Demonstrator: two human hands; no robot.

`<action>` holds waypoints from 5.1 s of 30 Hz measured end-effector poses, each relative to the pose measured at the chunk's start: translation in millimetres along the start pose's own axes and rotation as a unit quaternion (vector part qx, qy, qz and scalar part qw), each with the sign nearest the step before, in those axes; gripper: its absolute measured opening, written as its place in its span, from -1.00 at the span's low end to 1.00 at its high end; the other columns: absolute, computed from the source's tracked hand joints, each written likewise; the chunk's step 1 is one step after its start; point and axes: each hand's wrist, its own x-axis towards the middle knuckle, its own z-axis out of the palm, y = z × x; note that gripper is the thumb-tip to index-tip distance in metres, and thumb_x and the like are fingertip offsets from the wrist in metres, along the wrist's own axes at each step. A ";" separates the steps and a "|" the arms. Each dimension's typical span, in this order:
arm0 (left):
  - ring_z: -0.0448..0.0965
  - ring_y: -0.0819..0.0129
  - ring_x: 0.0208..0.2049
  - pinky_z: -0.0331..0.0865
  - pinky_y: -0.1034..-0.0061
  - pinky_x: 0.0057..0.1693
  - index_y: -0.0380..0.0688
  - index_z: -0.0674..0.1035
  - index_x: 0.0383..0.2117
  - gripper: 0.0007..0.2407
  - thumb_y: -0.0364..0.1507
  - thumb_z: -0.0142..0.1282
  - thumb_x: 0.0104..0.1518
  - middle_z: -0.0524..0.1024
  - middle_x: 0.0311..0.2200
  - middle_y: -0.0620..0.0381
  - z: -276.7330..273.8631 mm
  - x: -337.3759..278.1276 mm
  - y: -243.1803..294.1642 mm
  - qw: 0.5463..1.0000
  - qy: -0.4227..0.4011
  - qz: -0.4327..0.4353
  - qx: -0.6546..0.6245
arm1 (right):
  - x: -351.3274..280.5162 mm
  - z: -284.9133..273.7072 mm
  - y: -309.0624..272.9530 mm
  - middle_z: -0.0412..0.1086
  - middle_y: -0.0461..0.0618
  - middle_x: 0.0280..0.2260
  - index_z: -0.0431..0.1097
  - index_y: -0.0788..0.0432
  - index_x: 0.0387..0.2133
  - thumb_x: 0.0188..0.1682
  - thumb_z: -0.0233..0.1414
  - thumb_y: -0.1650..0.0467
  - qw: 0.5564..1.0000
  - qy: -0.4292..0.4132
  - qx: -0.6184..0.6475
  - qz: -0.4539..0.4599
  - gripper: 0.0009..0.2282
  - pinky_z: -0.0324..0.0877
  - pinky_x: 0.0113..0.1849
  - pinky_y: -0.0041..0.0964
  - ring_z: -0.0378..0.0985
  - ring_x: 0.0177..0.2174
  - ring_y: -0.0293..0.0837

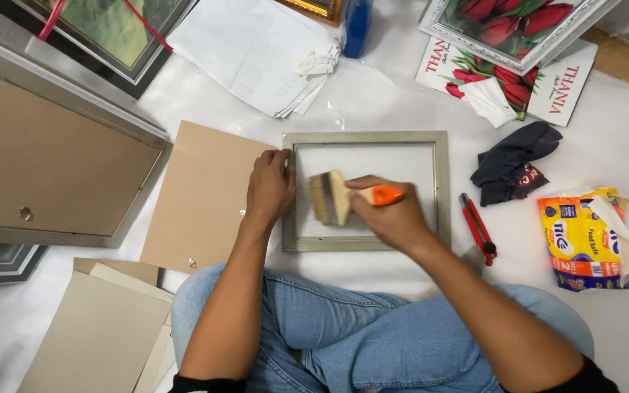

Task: The person disassembles a photo frame, removes the backing and plastic, cleans the glass with a brush and cloth, places a white paper insert, and reassembles the frame with the backing and clips. The person wipes the frame's exterior with a cloth.

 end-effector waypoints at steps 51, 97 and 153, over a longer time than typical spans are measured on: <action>0.53 -0.08 0.02 0.51 0.14 0.02 -0.16 0.52 0.11 -0.71 -0.44 -0.01 0.28 0.47 -0.01 -0.13 -13.8 -4.7 12.9 0.999 -0.020 -0.021 -0.031 | 65.0 -110.4 49.5 0.49 0.10 -0.51 0.63 -0.07 -0.32 -0.15 0.17 0.31 0.958 0.114 -0.220 0.147 -0.85 0.43 -0.46 -0.10 0.58 -0.49 0.02; 0.52 -0.02 0.00 0.48 0.18 -0.03 -0.13 0.49 0.11 -0.69 -0.48 -0.02 0.22 0.48 -0.07 -0.09 13.8 -2.7 -4.3 0.996 0.045 0.063 0.032 | 5.2 -10.6 -26.7 0.47 0.19 -0.63 0.65 0.09 -0.28 -0.24 0.14 0.48 0.984 -0.100 -0.093 0.111 -0.76 0.34 -0.50 -0.31 0.39 -0.56 -0.17; 0.57 -0.11 -0.04 0.51 0.13 0.00 -0.13 0.52 0.10 -0.68 -0.43 0.01 0.20 0.49 -0.04 -0.12 0.0 -2.5 1.6 1.000 0.001 0.018 -0.003 | 19.4 -26.3 -14.1 0.57 0.13 -0.43 0.63 0.05 -0.25 -0.13 0.17 0.48 0.998 0.060 -0.023 0.010 -0.81 0.54 -0.39 -0.30 0.60 -0.46 -0.15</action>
